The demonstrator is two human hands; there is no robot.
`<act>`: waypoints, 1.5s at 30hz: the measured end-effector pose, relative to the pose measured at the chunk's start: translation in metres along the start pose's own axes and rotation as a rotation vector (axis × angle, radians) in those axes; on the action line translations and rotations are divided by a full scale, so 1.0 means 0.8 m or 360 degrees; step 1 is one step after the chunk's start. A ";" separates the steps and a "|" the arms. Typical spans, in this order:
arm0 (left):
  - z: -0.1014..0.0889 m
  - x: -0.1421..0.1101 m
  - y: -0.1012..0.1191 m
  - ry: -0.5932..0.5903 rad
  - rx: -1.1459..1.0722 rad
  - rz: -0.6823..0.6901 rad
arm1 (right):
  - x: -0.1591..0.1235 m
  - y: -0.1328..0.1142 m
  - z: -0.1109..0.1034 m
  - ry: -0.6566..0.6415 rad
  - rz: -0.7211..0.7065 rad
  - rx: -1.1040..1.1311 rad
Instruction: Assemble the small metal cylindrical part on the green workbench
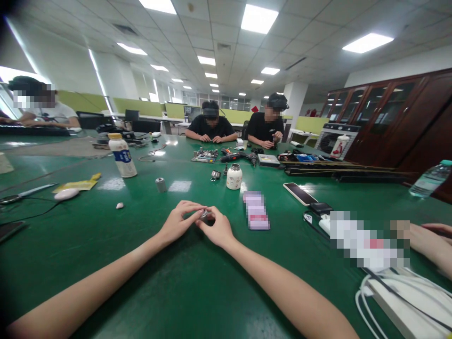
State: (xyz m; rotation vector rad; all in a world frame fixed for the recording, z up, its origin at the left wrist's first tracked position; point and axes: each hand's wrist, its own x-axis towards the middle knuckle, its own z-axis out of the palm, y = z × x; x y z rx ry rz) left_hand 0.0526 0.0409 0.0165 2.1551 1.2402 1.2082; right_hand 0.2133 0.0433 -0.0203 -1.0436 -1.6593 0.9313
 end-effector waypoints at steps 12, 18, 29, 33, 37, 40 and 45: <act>-0.015 0.018 -0.003 -0.0100 0.0112 -0.0123 | 0.001 -0.001 0.002 0.0010 -0.0019 0.0059; -0.017 0.019 0.014 -0.0005 0.0380 -0.0048 | 0.001 -0.002 0.003 0.0023 -0.0006 0.0075; -0.052 0.012 -0.084 0.0324 0.0803 -0.0546 | -0.001 -0.004 0.000 0.0053 0.0033 -0.0021; -0.034 0.013 -0.062 0.0445 0.0578 -0.0246 | -0.001 -0.005 0.000 0.0044 0.0024 0.0000; -0.010 0.014 -0.012 0.0245 0.0205 0.0005 | -0.001 -0.005 0.001 0.0029 0.0005 0.0045; -0.004 0.010 0.007 0.0060 0.0094 -0.0049 | -0.001 -0.005 0.001 0.0029 0.0005 0.0071; -0.017 0.011 0.009 -0.0143 0.0029 -0.0038 | -0.001 -0.006 0.001 0.0027 -0.0004 0.0056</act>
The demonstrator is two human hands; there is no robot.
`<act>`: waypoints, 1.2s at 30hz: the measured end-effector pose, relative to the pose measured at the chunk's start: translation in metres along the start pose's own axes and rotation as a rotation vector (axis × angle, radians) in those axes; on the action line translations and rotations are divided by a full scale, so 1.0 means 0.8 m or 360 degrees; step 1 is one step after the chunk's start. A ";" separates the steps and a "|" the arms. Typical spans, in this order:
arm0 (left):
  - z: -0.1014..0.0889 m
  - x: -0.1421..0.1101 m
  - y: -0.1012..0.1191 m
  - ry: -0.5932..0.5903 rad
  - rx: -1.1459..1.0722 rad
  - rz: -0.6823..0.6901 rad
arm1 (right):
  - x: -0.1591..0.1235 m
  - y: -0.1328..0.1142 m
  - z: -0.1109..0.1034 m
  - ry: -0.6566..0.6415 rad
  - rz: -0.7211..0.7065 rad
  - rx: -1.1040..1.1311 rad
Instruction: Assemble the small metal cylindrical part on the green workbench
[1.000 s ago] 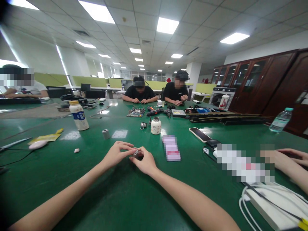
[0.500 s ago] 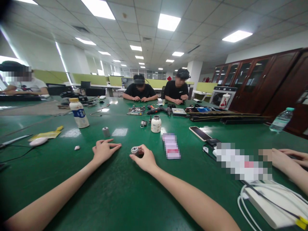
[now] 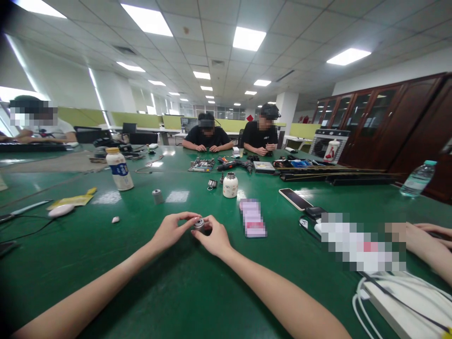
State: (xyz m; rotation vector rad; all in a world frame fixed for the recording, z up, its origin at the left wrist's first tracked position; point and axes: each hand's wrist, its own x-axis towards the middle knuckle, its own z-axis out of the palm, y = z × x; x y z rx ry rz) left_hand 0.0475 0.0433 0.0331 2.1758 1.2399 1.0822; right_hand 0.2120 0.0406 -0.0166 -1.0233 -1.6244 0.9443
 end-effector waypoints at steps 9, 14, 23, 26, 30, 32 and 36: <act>-0.013 0.010 -0.002 -0.0230 0.0247 0.0129 | 0.001 0.004 -0.002 0.0008 -0.0018 -0.0064; -0.010 0.008 -0.003 -0.0159 0.0179 0.0139 | 0.002 0.008 -0.001 -0.0009 -0.0023 -0.0041; -0.007 0.007 0.003 -0.0008 -0.0255 -0.0123 | 0.002 0.006 0.000 -0.0013 -0.0016 -0.0019; -0.010 0.008 0.001 0.0116 -0.0159 -0.0155 | 0.002 0.005 -0.001 -0.0017 -0.0010 -0.0015; -0.006 0.006 0.001 0.0063 -0.0127 -0.0065 | 0.002 0.005 -0.001 -0.0006 0.0000 -0.0036; 0.000 0.004 0.003 0.0036 -0.0147 -0.0057 | 0.002 0.005 -0.001 -0.0003 0.0001 -0.0055; 0.003 0.007 0.004 0.0249 -0.0133 -0.0003 | 0.001 0.005 -0.001 -0.0012 -0.0006 -0.0046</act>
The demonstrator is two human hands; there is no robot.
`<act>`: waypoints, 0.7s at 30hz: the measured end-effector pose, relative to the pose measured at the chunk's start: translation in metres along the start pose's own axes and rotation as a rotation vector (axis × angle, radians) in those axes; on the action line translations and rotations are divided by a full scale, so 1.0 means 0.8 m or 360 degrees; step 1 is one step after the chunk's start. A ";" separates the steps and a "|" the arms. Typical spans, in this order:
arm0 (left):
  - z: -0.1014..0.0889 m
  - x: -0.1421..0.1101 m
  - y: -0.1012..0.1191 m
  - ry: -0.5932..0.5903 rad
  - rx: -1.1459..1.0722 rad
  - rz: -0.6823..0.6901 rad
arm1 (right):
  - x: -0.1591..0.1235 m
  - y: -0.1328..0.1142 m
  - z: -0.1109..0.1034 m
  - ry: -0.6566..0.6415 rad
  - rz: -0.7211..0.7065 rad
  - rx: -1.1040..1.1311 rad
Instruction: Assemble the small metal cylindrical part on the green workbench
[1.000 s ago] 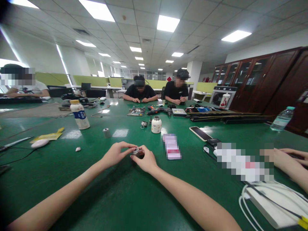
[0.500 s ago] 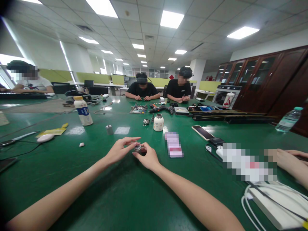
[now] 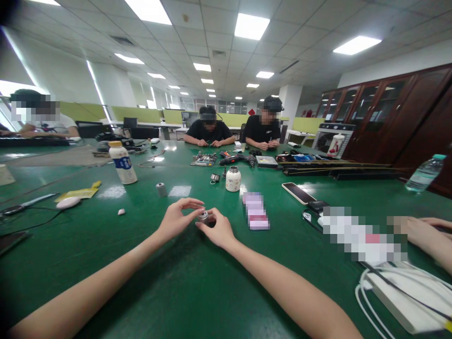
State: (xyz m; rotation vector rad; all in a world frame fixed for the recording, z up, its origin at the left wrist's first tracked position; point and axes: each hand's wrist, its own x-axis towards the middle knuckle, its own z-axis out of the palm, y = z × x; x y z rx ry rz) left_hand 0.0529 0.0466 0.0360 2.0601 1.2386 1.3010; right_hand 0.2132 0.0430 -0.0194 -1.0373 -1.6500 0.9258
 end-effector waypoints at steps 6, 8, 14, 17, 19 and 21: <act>-0.037 0.010 -0.054 0.0241 0.0380 -0.0069 | -0.001 -0.003 -0.001 0.0011 0.0004 -0.0019; -0.049 0.007 -0.081 0.0106 0.0511 -0.0160 | -0.001 -0.004 -0.001 0.0008 0.0008 -0.0014; -0.038 0.000 -0.087 0.0090 0.0386 -0.0105 | -0.001 -0.004 -0.001 0.0010 0.0016 -0.0015; -0.015 0.000 -0.049 0.0217 0.0069 0.0005 | -0.001 -0.002 0.000 0.0005 0.0006 -0.0004; -0.001 -0.001 -0.025 0.0161 -0.0053 0.0026 | -0.001 -0.002 0.000 0.0001 0.0005 -0.0007; 0.008 -0.003 -0.008 0.0056 -0.0127 0.0019 | -0.001 -0.002 0.000 0.0007 0.0010 -0.0019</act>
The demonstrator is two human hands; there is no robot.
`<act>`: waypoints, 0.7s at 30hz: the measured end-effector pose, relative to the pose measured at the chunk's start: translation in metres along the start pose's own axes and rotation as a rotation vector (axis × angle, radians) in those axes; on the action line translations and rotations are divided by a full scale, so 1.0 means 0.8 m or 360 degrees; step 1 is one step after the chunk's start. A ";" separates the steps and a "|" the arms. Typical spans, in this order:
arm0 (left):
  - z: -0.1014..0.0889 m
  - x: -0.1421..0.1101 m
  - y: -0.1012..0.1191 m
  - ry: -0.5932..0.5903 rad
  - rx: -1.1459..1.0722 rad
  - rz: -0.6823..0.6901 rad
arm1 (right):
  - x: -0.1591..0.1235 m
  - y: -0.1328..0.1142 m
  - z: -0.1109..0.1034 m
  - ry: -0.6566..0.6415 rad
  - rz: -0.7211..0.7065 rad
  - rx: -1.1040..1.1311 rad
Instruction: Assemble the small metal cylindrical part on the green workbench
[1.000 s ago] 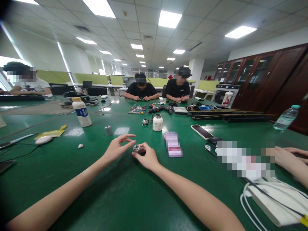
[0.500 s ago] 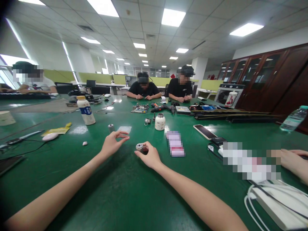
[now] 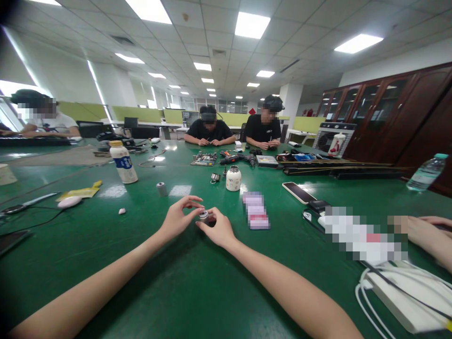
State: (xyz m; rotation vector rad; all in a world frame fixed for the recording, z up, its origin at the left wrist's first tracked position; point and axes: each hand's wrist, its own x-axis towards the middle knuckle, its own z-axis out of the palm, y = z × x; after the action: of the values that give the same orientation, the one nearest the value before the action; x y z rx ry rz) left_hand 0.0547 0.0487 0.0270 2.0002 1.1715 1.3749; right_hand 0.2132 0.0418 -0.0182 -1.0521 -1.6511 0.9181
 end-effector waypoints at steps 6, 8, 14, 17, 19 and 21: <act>0.002 -0.003 0.008 0.0022 -0.0029 0.0029 | -0.001 -0.001 0.000 0.0000 -0.0010 0.0005; 0.001 -0.001 0.008 0.0035 -0.0006 0.0044 | 0.000 0.000 0.000 0.0000 -0.0012 0.0012; -0.001 -0.001 0.015 -0.0063 0.0144 0.0078 | 0.000 0.001 0.000 0.0008 -0.0014 -0.0016; -0.002 -0.001 0.015 -0.0095 0.0185 0.0063 | 0.000 0.001 0.000 0.0009 -0.0001 -0.0031; -0.002 -0.001 0.013 -0.0119 0.0168 0.0050 | 0.000 0.001 0.000 0.0003 0.0012 -0.0032; -0.002 -0.001 0.009 -0.0100 0.0155 0.0037 | 0.000 0.001 0.000 0.0002 0.0015 -0.0031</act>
State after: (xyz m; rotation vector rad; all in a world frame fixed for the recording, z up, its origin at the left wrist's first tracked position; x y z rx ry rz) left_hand 0.0558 0.0435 0.0328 2.1147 1.2119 1.2787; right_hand 0.2136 0.0419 -0.0186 -1.0740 -1.6586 0.9091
